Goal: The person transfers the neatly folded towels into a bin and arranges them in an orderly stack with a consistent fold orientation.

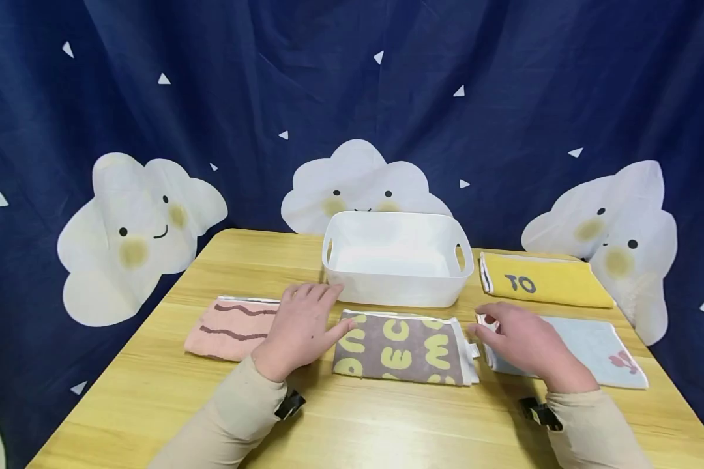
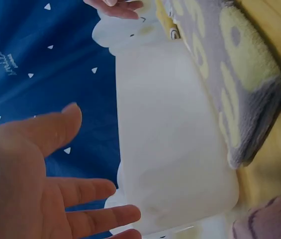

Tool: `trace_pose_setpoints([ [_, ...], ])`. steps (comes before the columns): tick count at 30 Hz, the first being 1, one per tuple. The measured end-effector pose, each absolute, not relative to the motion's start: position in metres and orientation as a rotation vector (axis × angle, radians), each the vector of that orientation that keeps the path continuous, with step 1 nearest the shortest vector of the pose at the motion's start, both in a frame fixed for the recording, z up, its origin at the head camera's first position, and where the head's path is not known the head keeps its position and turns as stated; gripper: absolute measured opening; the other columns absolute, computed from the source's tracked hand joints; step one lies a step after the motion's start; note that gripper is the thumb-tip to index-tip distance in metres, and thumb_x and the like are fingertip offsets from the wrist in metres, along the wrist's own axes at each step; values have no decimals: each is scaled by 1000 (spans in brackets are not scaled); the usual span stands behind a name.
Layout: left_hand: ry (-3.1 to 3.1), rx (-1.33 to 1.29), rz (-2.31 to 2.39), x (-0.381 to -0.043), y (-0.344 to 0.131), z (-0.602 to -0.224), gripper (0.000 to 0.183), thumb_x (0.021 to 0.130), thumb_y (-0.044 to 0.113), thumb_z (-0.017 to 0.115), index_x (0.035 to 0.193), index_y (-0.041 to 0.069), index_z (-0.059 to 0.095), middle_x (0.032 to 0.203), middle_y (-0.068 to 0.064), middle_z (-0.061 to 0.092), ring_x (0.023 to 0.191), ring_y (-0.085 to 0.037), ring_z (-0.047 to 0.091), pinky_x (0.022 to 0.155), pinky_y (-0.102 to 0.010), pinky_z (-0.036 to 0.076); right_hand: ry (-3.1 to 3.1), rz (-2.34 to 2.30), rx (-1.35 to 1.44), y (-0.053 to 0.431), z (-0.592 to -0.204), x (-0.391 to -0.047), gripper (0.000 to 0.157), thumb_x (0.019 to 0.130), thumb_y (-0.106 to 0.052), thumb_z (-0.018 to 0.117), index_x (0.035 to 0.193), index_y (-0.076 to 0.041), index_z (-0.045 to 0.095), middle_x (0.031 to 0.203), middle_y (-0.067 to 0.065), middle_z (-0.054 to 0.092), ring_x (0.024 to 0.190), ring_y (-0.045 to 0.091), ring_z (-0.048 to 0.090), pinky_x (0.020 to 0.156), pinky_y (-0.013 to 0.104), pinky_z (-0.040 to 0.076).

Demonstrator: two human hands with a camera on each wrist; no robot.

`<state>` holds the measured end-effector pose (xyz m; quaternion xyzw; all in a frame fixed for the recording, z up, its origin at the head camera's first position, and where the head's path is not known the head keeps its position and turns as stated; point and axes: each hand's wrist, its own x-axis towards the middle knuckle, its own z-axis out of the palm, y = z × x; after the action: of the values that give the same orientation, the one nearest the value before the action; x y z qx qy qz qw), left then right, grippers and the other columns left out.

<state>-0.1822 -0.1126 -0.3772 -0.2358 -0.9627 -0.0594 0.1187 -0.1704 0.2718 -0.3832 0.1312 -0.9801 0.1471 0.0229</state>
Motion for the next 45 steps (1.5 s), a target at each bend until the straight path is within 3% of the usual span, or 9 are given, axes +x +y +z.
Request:
trace_pose_setpoints([
  [5, -2903, -633, -191, -183, -106, -382, 71, 99, 62, 51, 145, 9, 52, 138, -13, 58, 127, -36, 51, 103, -55, 39, -3100, 505, 433, 270, -392, -173, 47, 97, -49, 64, 124, -10, 69, 89, -9, 65, 78, 12, 59, 68, 48, 47],
  [11, -3007, -641, -291, -185, -97, -391, 58, 99, 54, 56, 128, 4, 63, 116, -12, 64, 108, -30, 59, 92, -46, 48, -3195, 627, 436, 267, -400, -175, 39, 98, -45, 64, 113, -9, 71, 92, -1, 68, 79, 16, 59, 69, 40, 49],
  [14, -3056, -631, -342, -187, -92, -395, 55, 98, 54, 58, 117, 3, 68, 107, -11, 63, 100, -30, 60, 84, -46, 51, -3242, 627, 435, 266, -401, -177, 34, 97, -44, 65, 103, -11, 73, 93, -1, 69, 78, 16, 59, 72, 42, 49],
  [18, -3141, -606, -281, -192, -88, -401, 56, 97, 54, 60, 114, 2, 69, 107, -12, 64, 101, -31, 62, 83, -47, 52, -3284, 591, 436, 263, -407, -181, 31, 95, -45, 67, 88, -16, 69, 80, -6, 62, 69, 15, 53, 85, 50, 45],
  [21, -3194, -576, -218, -195, -85, -405, 54, 96, 53, 63, 115, 4, 70, 107, -11, 66, 102, -30, 63, 82, -46, 53, -3299, 568, 402, 261, -413, -185, 32, 93, -46, 69, 81, -17, 63, 72, -5, 56, 65, 16, 49, 77, 46, 45],
  [23, -3219, -539, -200, -196, -84, -408, 50, 94, 51, 66, 112, 5, 71, 104, -10, 66, 99, -28, 64, 77, -46, 54, -3311, 575, 361, 258, -417, -187, 32, 91, -43, 71, 77, -16, 60, 69, -4, 52, 62, 17, 47, 64, 39, 41],
  [25, -3232, -504, -185, -199, -83, -409, 44, 91, 48, 70, 105, 6, 72, 100, -9, 66, 93, -26, 64, 72, -44, 54, -3315, 577, 333, 255, -419, -189, 32, 89, -39, 72, 73, -16, 57, 66, -3, 48, 60, 17, 45, 56, 35, 35],
  [33, -3261, -446, -256, -206, -82, -421, 33, 84, 42, 77, 72, 15, 62, 77, -1, 61, 66, -16, 57, 54, -39, 47, -3300, 561, 349, 252, -421, -190, 28, 84, -29, 74, 67, -15, 56, 63, -2, 48, 59, 17, 46, 55, 34, 35],
  [45, -3289, -428, -361, -209, -89, -427, 42, 86, 42, 75, 62, 16, 53, 57, 2, 45, 52, -16, 48, 49, -35, 40, -3271, 601, 403, 253, -423, -194, 34, 83, -27, 74, 62, -17, 50, 58, -5, 40, 57, 16, 44, 57, 33, 33],
])
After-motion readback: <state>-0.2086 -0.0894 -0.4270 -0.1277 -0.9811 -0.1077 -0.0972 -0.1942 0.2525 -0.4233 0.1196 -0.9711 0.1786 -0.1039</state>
